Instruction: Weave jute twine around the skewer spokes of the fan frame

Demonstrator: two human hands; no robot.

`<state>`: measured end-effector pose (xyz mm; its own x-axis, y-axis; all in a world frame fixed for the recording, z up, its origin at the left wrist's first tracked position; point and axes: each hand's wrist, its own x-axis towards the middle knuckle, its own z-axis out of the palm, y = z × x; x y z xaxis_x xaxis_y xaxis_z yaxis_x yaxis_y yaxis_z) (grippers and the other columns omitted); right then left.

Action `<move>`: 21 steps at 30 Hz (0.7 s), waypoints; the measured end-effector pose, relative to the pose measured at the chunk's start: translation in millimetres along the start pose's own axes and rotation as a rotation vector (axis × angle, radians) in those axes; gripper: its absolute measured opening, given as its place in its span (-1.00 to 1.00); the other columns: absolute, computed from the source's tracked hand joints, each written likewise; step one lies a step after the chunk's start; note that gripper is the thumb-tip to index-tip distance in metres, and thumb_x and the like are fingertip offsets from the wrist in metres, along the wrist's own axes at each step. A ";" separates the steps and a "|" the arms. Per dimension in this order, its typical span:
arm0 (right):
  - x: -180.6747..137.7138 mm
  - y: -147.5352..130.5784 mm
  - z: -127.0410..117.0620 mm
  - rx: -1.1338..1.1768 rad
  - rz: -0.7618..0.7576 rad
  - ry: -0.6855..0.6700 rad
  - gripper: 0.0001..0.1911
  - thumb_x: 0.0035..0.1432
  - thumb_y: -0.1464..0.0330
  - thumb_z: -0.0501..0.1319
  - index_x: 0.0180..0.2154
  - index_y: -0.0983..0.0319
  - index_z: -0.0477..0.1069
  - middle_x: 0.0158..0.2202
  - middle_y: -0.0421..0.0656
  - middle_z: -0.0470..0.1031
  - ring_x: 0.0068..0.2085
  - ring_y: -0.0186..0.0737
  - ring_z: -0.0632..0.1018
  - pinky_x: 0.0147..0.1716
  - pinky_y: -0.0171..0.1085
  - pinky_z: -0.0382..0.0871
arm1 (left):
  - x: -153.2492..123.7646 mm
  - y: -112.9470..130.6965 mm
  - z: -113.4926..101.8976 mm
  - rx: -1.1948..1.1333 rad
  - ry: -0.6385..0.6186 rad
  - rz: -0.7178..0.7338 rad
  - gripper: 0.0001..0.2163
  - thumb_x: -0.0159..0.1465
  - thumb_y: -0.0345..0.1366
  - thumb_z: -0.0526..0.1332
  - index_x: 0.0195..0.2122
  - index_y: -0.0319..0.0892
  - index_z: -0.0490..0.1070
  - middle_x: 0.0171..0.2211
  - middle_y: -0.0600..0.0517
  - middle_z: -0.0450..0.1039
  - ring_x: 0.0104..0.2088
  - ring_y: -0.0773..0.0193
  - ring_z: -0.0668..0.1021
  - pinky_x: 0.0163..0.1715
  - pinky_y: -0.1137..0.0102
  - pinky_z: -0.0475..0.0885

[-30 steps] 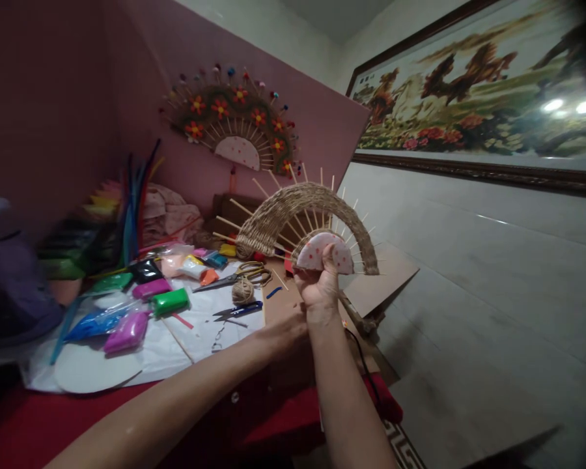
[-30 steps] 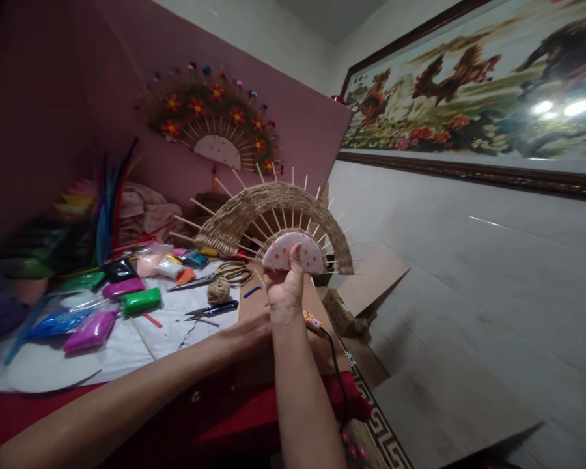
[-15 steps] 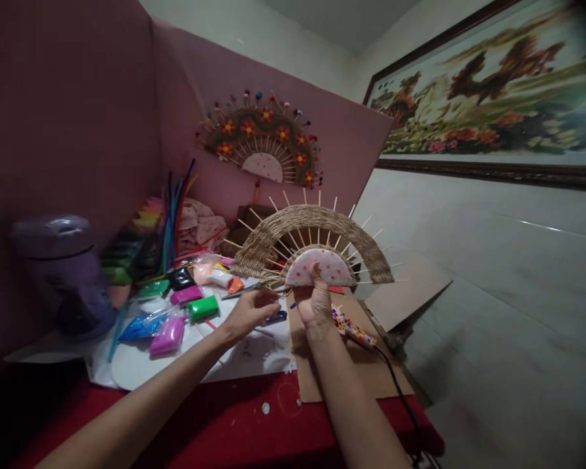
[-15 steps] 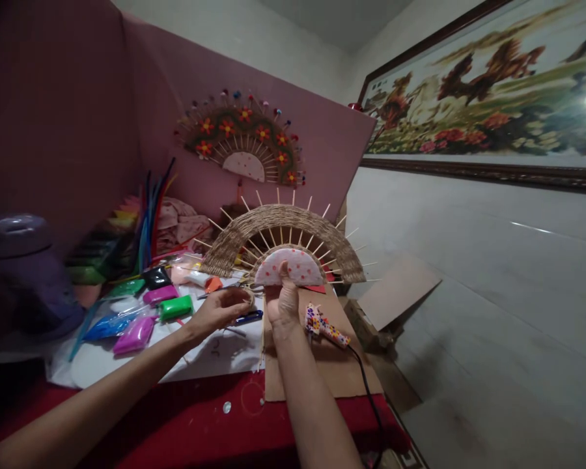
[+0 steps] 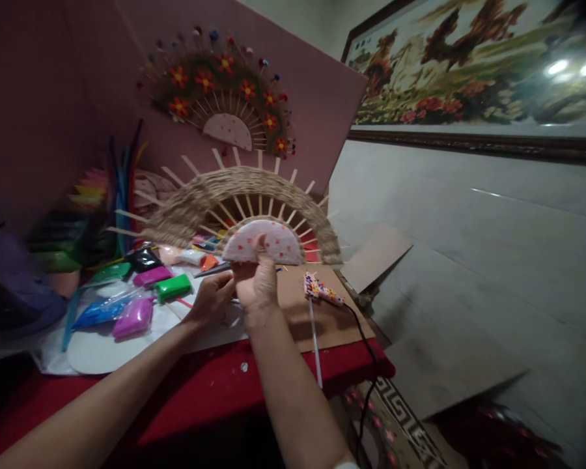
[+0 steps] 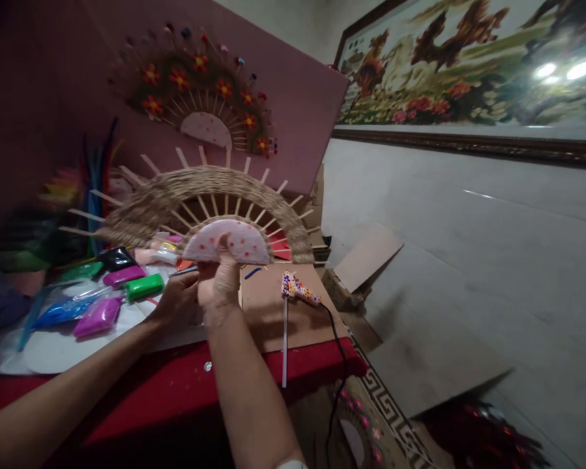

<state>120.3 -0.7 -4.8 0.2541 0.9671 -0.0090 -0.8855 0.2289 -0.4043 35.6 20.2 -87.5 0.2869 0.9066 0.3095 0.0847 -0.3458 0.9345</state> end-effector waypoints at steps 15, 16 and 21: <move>22.7 -29.1 -29.1 -0.134 -0.083 -0.047 -0.73 -0.05 0.25 0.35 -0.28 0.22 0.43 -0.42 -0.28 0.58 -0.40 -0.39 0.54 -0.30 -0.35 0.47 | -8.7 -2.3 2.5 0.422 -0.029 0.175 -0.75 0.24 -0.19 0.04 -0.47 -0.19 0.38 -0.58 0.11 0.36 -0.54 0.37 0.35 -0.49 0.47 0.24; 21.5 -29.3 -23.8 -0.137 -0.074 -0.037 -0.74 -0.04 0.25 0.35 -0.28 0.21 0.43 -0.42 -0.29 0.57 -0.39 -0.39 0.54 -0.30 -0.35 0.48 | -10.0 -0.5 6.6 0.429 -0.055 0.239 -0.79 0.24 -0.23 0.05 -0.39 -0.19 0.41 -0.50 0.07 0.43 -0.49 0.35 0.39 -0.45 0.46 0.29; 20.0 -56.9 7.4 -0.157 -0.139 -0.105 -0.83 0.03 0.29 0.29 -0.30 0.18 0.43 -0.42 -0.31 0.56 -0.38 -0.39 0.54 -0.29 -0.32 0.49 | -26.6 21.6 55.7 0.470 -0.480 0.713 -0.79 0.26 -0.37 0.02 -0.29 -0.16 0.45 -0.21 -0.06 0.50 -0.14 0.22 0.46 -0.11 0.35 0.35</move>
<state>172.8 6.5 24.8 0.3200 0.9357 0.1485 -0.7714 0.3483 -0.5326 83.0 -24.9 -85.4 0.7673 0.2886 0.5727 0.0821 -0.9299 0.3585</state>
